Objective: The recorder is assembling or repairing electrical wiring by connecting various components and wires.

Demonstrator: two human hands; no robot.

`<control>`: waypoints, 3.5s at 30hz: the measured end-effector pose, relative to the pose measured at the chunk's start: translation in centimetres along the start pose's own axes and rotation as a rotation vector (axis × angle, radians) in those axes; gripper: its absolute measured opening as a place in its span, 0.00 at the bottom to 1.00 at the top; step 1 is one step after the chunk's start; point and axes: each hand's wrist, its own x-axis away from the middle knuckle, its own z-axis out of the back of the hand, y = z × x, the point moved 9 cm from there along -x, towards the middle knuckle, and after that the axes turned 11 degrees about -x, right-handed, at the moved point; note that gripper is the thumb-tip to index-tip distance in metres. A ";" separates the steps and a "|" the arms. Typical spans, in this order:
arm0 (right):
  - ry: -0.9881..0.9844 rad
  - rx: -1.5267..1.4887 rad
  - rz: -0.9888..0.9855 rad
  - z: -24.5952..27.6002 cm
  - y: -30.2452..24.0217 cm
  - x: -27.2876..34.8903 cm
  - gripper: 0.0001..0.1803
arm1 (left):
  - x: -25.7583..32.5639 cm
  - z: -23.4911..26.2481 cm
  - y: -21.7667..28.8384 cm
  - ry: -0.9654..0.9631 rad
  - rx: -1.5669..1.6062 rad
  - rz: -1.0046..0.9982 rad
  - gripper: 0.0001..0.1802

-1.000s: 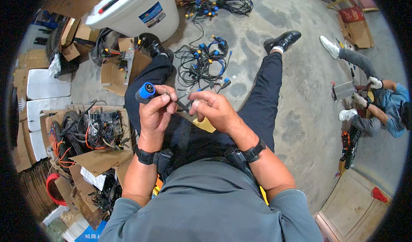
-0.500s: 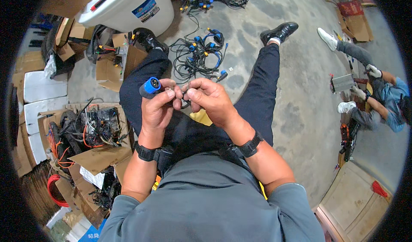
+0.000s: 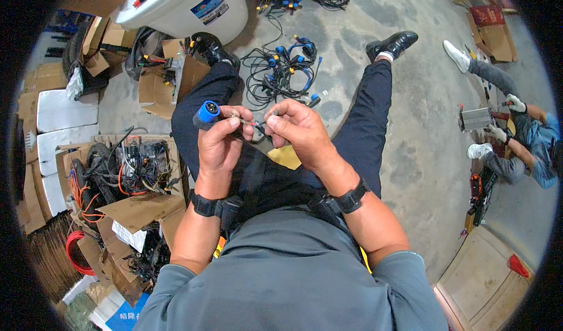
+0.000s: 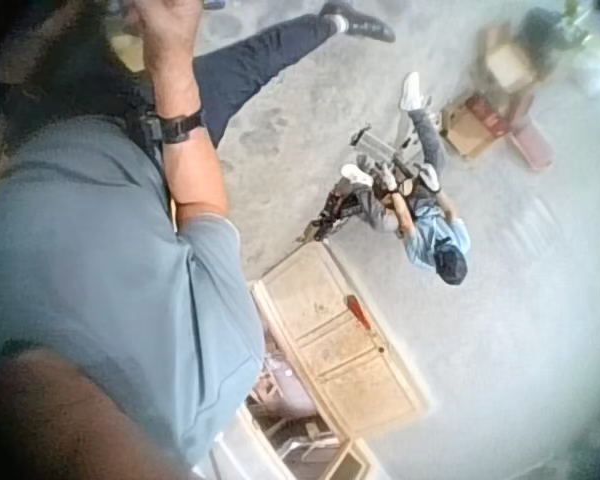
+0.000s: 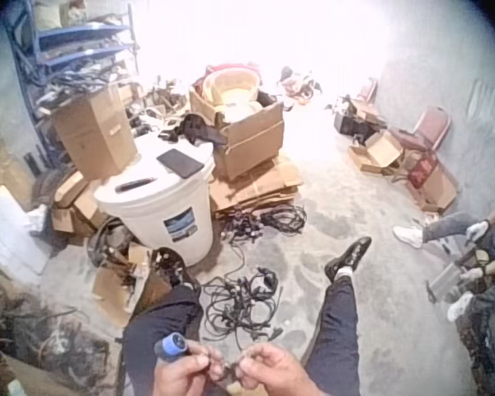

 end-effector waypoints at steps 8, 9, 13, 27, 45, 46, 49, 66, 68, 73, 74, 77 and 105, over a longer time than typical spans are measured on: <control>0.016 0.236 0.165 0.4 -2.1 -1.3 0.09 | -1.2 -1.8 0.5 -0.082 -0.001 0.019 0.05; 0.010 0.270 0.142 1.0 -1.9 -1.1 0.12 | -1.0 -2.1 0.4 -0.063 -0.014 0.030 0.06; -0.122 0.268 -0.064 -1.2 -0.2 -1.1 0.13 | -1.1 -2.4 1.3 -0.048 0.012 -0.029 0.09; -0.005 0.358 -0.020 -0.9 0.9 -0.6 0.10 | -0.7 -3.5 -1.2 -0.104 -0.172 0.082 0.15; -0.056 0.493 0.414 -8.6 -10.6 -0.4 0.14 | 0.8 -1.0 -2.1 0.137 -0.333 0.214 0.16; -0.106 0.486 0.434 -9.8 -11.0 0.0 0.15 | 0.6 -2.1 -2.8 0.089 -0.171 0.231 0.17; -0.204 0.499 0.450 -13.0 -10.6 1.5 0.14 | -1.5 -3.4 -3.2 -0.030 0.148 0.219 0.22; -0.004 -0.186 0.188 0.8 -2.8 2.6 0.17 | -2.8 -3.5 5.1 -0.064 0.239 -0.224 0.30; 0.012 -0.185 0.182 1.1 -2.3 2.2 0.17 | -1.7 -3.8 4.9 -0.094 0.204 -0.200 0.31; 0.027 -0.170 0.176 1.9 -2.2 1.4 0.18 | 1.0 -5.6 4.7 -0.271 0.045 -0.044 0.31; 0.022 -0.179 0.187 1.7 -2.7 1.6 0.17 | 1.9 -6.4 5.3 -0.260 0.001 -0.042 0.30; 0.046 -0.141 0.192 2.2 -3.4 1.4 0.17 | 2.8 -8.3 5.7 -0.295 -0.117 -0.069 0.31; -0.179 0.867 0.258 -2.2 0.7 2.5 0.17 | 0.8 -8.4 4.5 -0.131 -0.099 -0.212 0.50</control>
